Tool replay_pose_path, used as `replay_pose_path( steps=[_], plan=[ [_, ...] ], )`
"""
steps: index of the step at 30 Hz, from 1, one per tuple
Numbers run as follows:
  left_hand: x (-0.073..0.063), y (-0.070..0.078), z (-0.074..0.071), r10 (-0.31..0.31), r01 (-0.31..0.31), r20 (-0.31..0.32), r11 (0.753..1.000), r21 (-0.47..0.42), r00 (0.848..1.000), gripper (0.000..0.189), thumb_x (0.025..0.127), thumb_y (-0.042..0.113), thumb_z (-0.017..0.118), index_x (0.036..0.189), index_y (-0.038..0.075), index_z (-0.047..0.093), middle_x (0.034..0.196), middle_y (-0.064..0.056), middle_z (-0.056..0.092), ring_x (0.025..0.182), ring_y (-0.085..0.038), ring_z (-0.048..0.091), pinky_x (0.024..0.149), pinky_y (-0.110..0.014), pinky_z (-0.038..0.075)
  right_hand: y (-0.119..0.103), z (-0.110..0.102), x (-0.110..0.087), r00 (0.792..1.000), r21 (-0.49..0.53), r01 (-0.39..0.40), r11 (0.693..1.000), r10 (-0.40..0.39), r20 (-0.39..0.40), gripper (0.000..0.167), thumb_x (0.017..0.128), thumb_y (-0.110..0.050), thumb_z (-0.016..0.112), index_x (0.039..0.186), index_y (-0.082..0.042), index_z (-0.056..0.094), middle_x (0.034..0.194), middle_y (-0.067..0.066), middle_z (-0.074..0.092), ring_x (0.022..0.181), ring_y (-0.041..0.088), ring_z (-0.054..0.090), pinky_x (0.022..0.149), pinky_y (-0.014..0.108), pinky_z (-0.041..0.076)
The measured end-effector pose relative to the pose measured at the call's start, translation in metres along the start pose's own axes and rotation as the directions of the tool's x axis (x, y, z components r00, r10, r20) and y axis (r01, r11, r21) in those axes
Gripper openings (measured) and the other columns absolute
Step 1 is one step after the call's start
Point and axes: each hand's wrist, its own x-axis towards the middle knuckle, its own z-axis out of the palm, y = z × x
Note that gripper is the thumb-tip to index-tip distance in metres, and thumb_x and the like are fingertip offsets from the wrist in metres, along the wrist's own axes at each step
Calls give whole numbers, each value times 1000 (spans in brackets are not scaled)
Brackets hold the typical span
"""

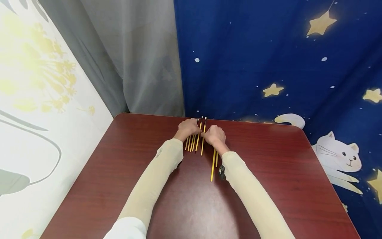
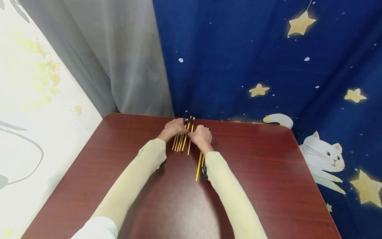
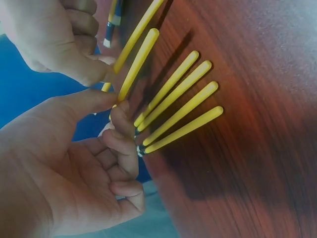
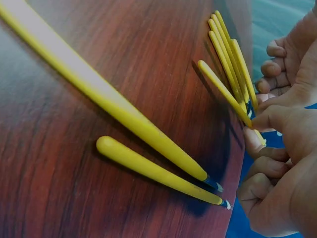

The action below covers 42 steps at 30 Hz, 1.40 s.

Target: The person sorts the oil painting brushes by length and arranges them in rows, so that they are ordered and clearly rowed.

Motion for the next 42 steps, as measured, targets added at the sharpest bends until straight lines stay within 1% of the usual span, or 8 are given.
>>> replay_pose_path(
  steps=[3,12,18,22,29,35,36,42],
  plan=[
    [6,0,-2,-24,24,21,1000,4,999,45,94,43,72,127,12,70,124,-10,73,101,-27,69,95,-47,58,-1,2,5,1000,-13,-3,1000,3,-3,41,89,-40,79,61,-16,60,69,7,65,74,31,65,68,46,52],
    [27,-2,1,-77,72,72,995,73,994,44,95,43,71,130,16,70,125,-8,72,104,-26,68,98,-49,56,-3,14,15,999,-92,31,995,-29,15,35,90,-43,78,79,-11,69,100,18,75,97,38,71,85,52,58],
    [28,-1,3,-78,75,72,996,45,994,44,96,42,70,129,14,69,121,-8,72,101,-26,67,95,-46,57,-3,14,16,999,-102,41,994,-43,-17,35,90,-41,78,77,-11,67,96,18,74,97,39,70,86,52,58],
    [27,0,3,-87,84,81,996,43,993,44,96,40,68,132,14,68,125,-9,71,102,-26,67,97,-46,57,-2,13,19,999,-94,41,995,-39,26,34,89,-41,77,79,-10,67,97,19,73,99,41,69,86,52,57],
    [32,2,5,-124,120,107,992,35,987,39,94,38,72,126,16,70,121,-8,71,99,-25,66,94,-45,57,16,31,53,996,-103,13,995,-4,88,37,86,-47,79,81,-12,70,105,19,75,100,40,69,83,53,57],
    [35,0,7,-132,132,103,991,5,986,38,91,41,75,118,14,70,114,-8,71,95,-26,67,87,-44,58,0,15,26,998,-99,34,994,-28,60,28,93,-34,73,79,-10,68,99,18,73,91,37,69,83,51,57],
    [46,-5,13,-131,131,105,991,1,986,40,89,44,76,116,15,71,112,-7,71,93,-24,66,85,-43,57,-3,12,23,997,-96,38,995,-32,67,27,95,-31,71,79,-9,67,97,19,73,88,36,68,82,51,57],
    [51,-7,16,-142,143,113,990,1,983,45,90,44,74,125,16,69,119,-7,72,96,-24,67,88,-45,58,5,23,40,997,-99,38,994,-31,76,28,91,-32,72,72,-12,65,94,18,73,78,32,66,71,49,56]
  ],
)
